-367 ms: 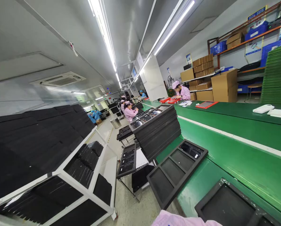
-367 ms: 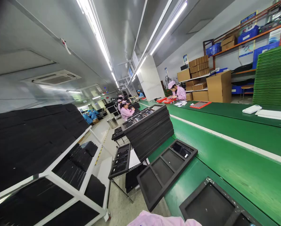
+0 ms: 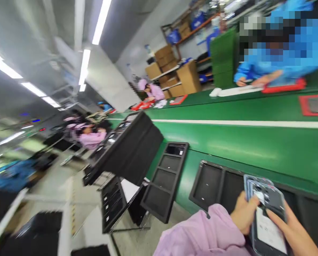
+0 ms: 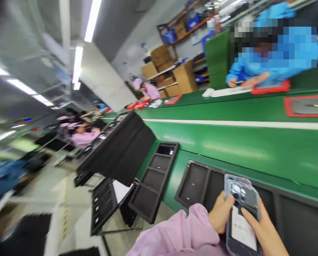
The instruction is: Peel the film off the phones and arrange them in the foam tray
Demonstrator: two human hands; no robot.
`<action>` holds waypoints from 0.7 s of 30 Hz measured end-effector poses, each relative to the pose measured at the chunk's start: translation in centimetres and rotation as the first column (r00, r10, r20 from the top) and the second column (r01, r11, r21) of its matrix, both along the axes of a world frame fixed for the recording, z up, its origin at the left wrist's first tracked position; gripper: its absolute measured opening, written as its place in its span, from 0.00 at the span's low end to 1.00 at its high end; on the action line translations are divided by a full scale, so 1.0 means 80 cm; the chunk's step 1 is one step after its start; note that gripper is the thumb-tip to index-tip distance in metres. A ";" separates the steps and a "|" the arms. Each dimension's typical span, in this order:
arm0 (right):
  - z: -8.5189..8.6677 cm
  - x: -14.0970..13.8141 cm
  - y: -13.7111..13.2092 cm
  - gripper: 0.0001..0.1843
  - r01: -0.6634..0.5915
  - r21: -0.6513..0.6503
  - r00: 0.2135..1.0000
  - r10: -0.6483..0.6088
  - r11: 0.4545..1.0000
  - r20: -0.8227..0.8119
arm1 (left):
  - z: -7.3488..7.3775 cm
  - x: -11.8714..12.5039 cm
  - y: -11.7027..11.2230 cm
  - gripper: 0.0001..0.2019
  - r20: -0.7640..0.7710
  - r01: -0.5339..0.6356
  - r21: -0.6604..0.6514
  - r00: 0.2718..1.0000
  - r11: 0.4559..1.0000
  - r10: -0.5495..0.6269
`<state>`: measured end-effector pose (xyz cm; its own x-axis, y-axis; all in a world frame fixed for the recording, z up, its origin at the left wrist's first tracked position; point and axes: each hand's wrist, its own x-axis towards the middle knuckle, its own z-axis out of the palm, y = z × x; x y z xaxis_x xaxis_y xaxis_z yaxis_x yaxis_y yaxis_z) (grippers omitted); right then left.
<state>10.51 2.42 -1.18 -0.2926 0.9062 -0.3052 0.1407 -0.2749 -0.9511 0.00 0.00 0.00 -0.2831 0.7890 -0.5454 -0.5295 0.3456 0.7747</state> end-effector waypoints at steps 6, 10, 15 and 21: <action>0.010 0.039 0.002 0.32 0.020 0.384 0.999 -0.029 0.923 0.017 | 0.016 0.001 0.012 0.52 -0.177 0.263 0.281 0.959 0.923 -0.219; 0.003 0.046 0.003 0.28 0.003 0.649 1.000 -0.013 0.760 0.011 | -0.014 0.001 0.015 0.63 -0.361 0.399 0.465 0.900 0.790 -0.242; -0.014 0.040 -0.003 0.24 0.070 0.677 0.997 -0.066 0.733 -0.032 | -0.036 0.005 0.009 0.50 -0.498 0.430 0.596 0.860 0.678 -0.107; -0.013 0.037 -0.010 0.26 0.060 0.694 0.998 -0.063 0.718 -0.021 | -0.033 0.008 0.012 0.39 -0.523 0.391 0.706 0.850 0.590 0.062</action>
<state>13.46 1.62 -2.25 -0.2288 0.8804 0.4154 0.1508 0.4536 -0.8783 0.66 0.96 -2.65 -0.1241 0.8867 0.4453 -0.0417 -0.4531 0.8905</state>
